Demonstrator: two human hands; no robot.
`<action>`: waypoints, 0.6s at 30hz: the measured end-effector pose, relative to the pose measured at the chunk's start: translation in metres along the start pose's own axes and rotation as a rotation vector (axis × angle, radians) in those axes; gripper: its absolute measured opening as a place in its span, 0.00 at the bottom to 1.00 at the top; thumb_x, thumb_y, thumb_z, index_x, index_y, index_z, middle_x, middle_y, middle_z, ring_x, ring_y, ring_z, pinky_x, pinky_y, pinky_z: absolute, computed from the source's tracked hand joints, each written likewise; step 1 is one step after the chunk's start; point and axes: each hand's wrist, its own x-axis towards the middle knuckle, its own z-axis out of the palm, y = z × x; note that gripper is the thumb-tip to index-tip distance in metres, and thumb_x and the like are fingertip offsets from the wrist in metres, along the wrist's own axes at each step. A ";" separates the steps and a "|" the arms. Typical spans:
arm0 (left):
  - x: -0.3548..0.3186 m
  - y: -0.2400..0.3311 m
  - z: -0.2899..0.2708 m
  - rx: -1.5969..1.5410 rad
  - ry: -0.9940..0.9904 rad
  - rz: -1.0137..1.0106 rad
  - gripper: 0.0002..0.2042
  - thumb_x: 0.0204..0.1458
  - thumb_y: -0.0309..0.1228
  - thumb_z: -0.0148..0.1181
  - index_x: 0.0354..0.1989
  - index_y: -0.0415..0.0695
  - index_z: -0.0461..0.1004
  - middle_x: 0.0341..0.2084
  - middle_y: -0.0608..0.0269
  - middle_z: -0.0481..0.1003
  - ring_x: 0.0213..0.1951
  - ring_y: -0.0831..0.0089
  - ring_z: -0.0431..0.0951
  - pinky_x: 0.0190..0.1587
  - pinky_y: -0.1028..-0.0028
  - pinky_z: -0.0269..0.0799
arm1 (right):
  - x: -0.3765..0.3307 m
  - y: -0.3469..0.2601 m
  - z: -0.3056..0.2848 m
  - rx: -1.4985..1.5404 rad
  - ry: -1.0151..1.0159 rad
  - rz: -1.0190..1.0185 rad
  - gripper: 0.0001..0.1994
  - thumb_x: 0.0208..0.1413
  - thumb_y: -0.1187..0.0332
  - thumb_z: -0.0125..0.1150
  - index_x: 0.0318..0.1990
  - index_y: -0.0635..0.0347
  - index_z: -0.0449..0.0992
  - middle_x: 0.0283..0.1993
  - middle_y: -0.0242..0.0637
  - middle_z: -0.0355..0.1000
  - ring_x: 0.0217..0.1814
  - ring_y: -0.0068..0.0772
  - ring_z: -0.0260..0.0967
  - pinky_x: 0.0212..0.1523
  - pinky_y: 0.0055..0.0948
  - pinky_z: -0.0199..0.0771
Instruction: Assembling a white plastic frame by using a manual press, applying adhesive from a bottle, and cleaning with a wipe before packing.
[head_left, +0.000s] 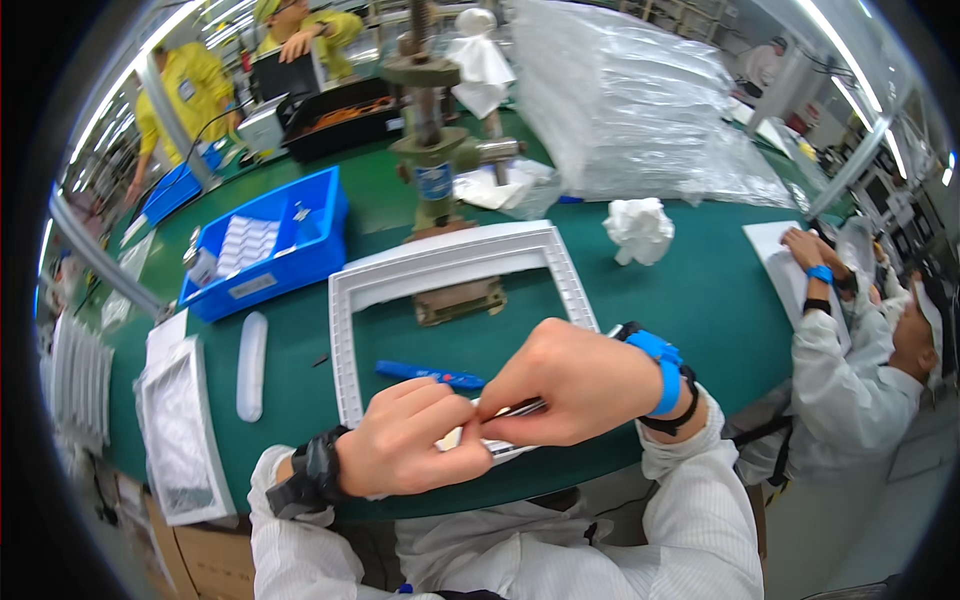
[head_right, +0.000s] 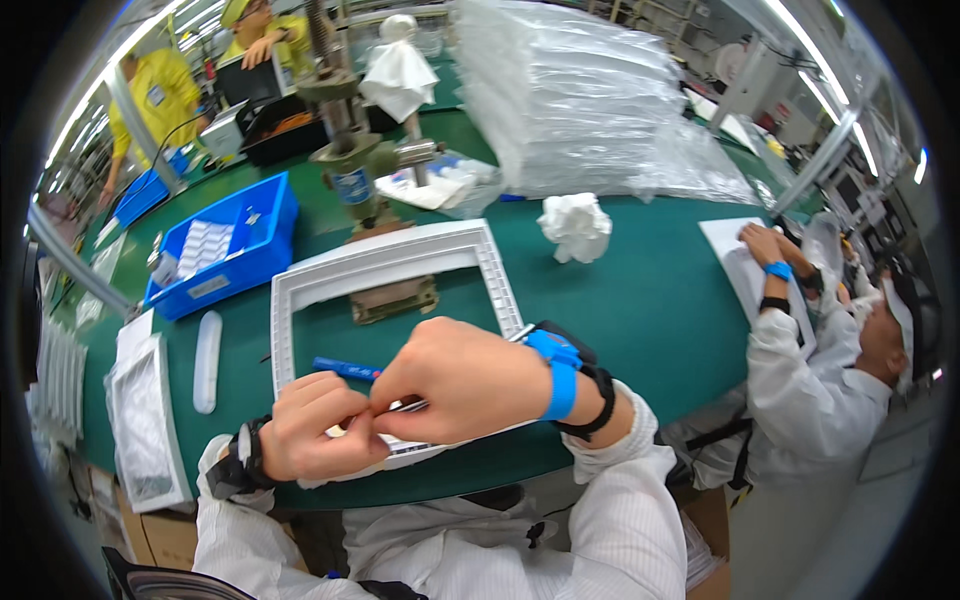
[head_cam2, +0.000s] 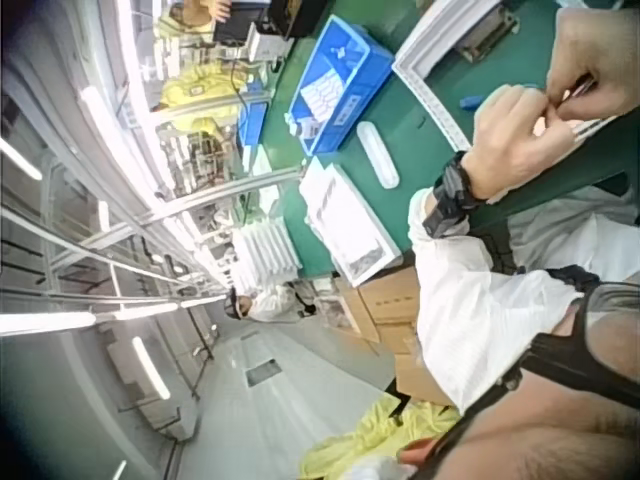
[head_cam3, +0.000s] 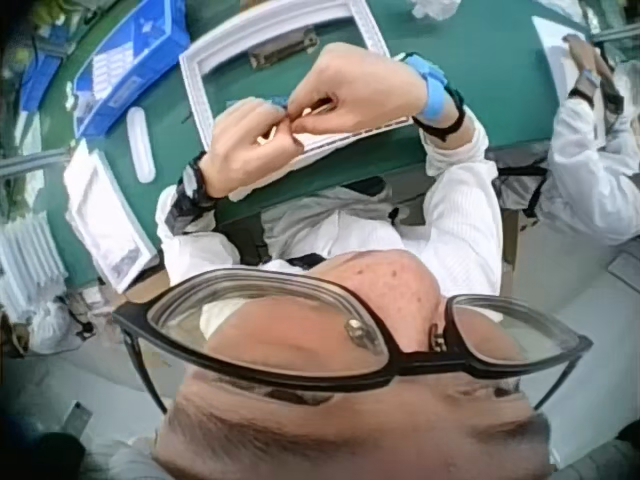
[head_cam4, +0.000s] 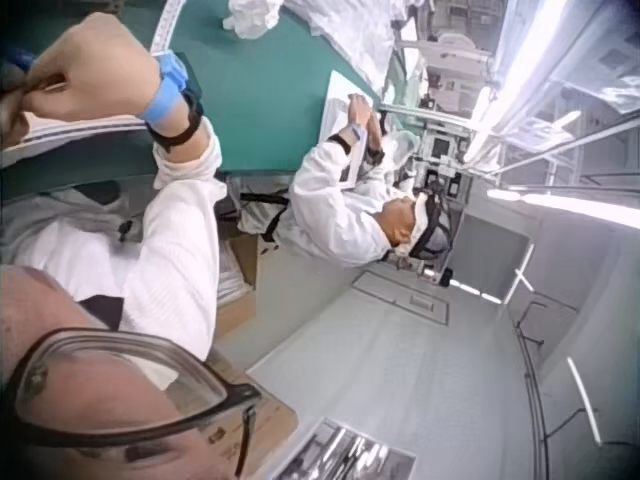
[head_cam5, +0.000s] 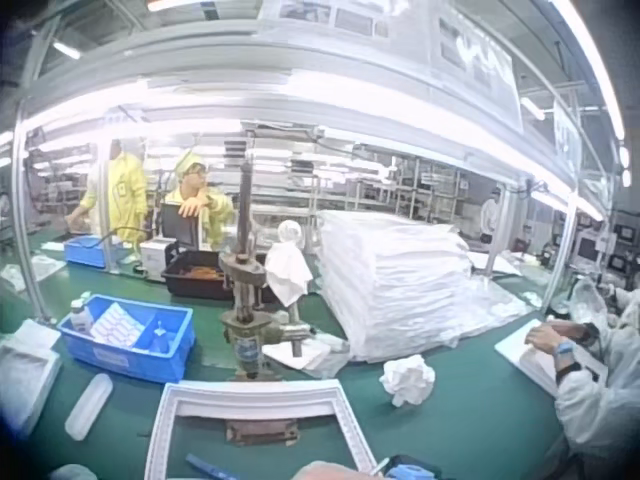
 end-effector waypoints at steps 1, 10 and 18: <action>0.000 0.000 0.003 0.002 -0.001 -0.010 0.11 0.30 0.20 0.65 0.20 0.45 0.68 0.23 0.62 0.69 0.22 0.70 0.69 0.24 0.73 0.66 | -0.001 -0.002 -0.001 -0.037 -0.005 -0.005 0.05 0.46 0.68 0.63 0.27 0.59 0.82 0.19 0.45 0.70 0.21 0.49 0.69 0.23 0.37 0.67; 0.001 -0.046 -0.014 -0.394 0.273 -0.530 0.05 0.43 0.17 0.59 0.28 0.38 0.72 0.22 0.59 0.75 0.19 0.79 0.71 0.23 0.79 0.68 | -0.009 -0.015 -0.001 -0.163 0.036 0.089 0.06 0.49 0.67 0.64 0.30 0.58 0.82 0.20 0.44 0.73 0.23 0.48 0.73 0.25 0.38 0.72; -0.024 -0.130 -0.016 -0.913 0.245 -1.205 0.06 0.55 0.25 0.56 0.38 0.38 0.73 0.28 0.58 0.77 0.25 0.77 0.78 0.32 0.80 0.76 | -0.011 -0.007 -0.024 -0.444 0.307 0.310 0.06 0.52 0.68 0.65 0.32 0.60 0.82 0.24 0.42 0.76 0.22 0.40 0.74 0.25 0.31 0.72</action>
